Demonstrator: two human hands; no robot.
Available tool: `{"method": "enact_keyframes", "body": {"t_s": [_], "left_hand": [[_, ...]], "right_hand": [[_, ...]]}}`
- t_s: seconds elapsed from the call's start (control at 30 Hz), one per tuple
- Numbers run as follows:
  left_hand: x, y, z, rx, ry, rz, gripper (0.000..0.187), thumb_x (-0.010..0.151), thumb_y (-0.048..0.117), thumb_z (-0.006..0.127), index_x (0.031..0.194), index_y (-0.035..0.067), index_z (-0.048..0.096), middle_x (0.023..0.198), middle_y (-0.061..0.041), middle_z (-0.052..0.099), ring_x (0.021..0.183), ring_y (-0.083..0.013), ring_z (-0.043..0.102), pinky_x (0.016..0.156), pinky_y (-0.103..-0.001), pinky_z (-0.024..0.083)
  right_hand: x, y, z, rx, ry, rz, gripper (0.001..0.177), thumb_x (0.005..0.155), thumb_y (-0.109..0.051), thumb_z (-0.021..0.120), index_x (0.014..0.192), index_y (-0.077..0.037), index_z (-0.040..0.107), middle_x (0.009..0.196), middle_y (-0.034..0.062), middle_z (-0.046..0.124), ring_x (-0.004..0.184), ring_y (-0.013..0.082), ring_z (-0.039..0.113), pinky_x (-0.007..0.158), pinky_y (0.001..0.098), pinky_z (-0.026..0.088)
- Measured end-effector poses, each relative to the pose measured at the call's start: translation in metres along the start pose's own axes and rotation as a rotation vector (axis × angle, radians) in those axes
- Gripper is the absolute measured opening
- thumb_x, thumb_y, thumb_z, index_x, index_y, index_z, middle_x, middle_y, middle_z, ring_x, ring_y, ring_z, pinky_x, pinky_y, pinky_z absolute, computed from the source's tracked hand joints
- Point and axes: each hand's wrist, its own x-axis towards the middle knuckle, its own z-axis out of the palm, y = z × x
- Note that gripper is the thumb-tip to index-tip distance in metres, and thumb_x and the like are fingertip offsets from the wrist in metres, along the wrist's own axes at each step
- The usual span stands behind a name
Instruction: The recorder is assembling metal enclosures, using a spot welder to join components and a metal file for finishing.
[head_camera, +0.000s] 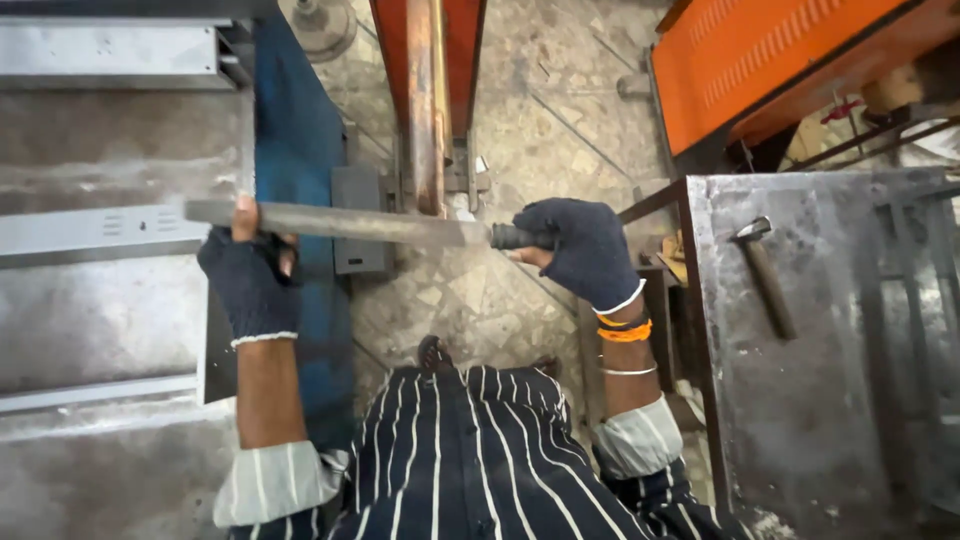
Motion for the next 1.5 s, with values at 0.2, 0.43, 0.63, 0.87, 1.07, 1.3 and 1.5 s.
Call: {"method": "enact_keyframes", "body": {"t_s": [0.2,0.43,0.63,0.87,1.07,1.3,1.5], "left_hand": [[-0.049,-0.004,0.067,0.169,-0.131,-0.085,0.033,0.098,0.039,0.068,0.085,0.009,0.065,0.062,-0.006,0.063,0.041,-0.011,0.048,0.038,-0.025,0.032],[-0.021,-0.015,0.033,0.012,0.01,-0.1,0.032,0.098,0.036,0.073,0.084,0.011,0.06,0.066,-0.006,0.063,0.048,-0.0119,0.055,0.04,-0.026,0.034],[-0.01,-0.01,0.024,-0.016,-0.06,0.092,0.031,0.1,0.037,0.074,0.088,0.01,0.063,0.068,-0.006,0.063,0.051,-0.0134,0.054,0.045,-0.027,0.036],[-0.045,-0.027,0.075,0.039,-0.148,-0.148,0.026,0.097,0.037,0.07,0.087,0.015,0.061,0.063,-0.003,0.062,0.045,-0.0108,0.053,0.037,-0.026,0.034],[0.02,-0.029,-0.011,-0.147,-0.067,-0.063,0.032,0.107,0.039,0.067,0.088,0.015,0.057,0.067,-0.004,0.058,0.05,-0.0131,0.051,0.041,-0.027,0.034],[-0.037,-0.018,0.055,0.011,-0.04,-0.139,0.036,0.097,0.036,0.073,0.079,0.01,0.056,0.062,-0.008,0.062,0.041,-0.0139,0.049,0.037,-0.027,0.034],[-0.041,-0.014,0.057,0.119,-0.036,-0.166,0.034,0.098,0.037,0.07,0.082,0.01,0.058,0.062,-0.007,0.061,0.042,-0.0131,0.049,0.037,-0.026,0.033]], "right_hand": [[-0.052,0.031,-0.055,0.31,0.054,0.177,0.034,0.077,-0.016,0.089,0.107,-0.004,0.078,0.096,0.0059,0.079,0.084,0.0124,0.073,0.076,0.0289,0.059],[-0.016,0.009,-0.034,0.921,0.01,0.282,0.042,0.073,-0.023,0.093,0.103,-0.005,0.071,0.096,0.0009,0.079,0.097,0.0137,0.08,0.084,0.0297,0.062],[-0.007,0.006,-0.028,-0.103,0.043,0.012,0.038,0.069,-0.033,0.095,0.094,-0.009,0.079,0.079,0.0087,0.075,0.071,0.0232,0.073,0.065,0.0337,0.055],[-0.028,0.044,-0.082,0.059,0.001,0.164,0.043,0.068,-0.028,0.093,0.1,-0.005,0.077,0.083,0.0072,0.076,0.07,0.0159,0.071,0.066,0.0309,0.057],[0.005,-0.01,-0.01,0.021,-0.001,-0.009,0.037,0.071,-0.031,0.092,0.097,-0.008,0.08,0.08,0.0088,0.077,0.069,0.0201,0.073,0.064,0.0324,0.057],[-0.017,0.025,-0.067,0.292,-0.071,0.207,0.036,0.071,-0.019,0.09,0.101,-0.003,0.077,0.088,0.0099,0.078,0.079,0.0139,0.076,0.071,0.0297,0.06],[-0.003,0.007,-0.071,0.202,-0.085,0.349,0.037,0.067,-0.014,0.09,0.098,0.001,0.077,0.084,0.0128,0.077,0.07,0.0158,0.074,0.063,0.0331,0.059]]}}
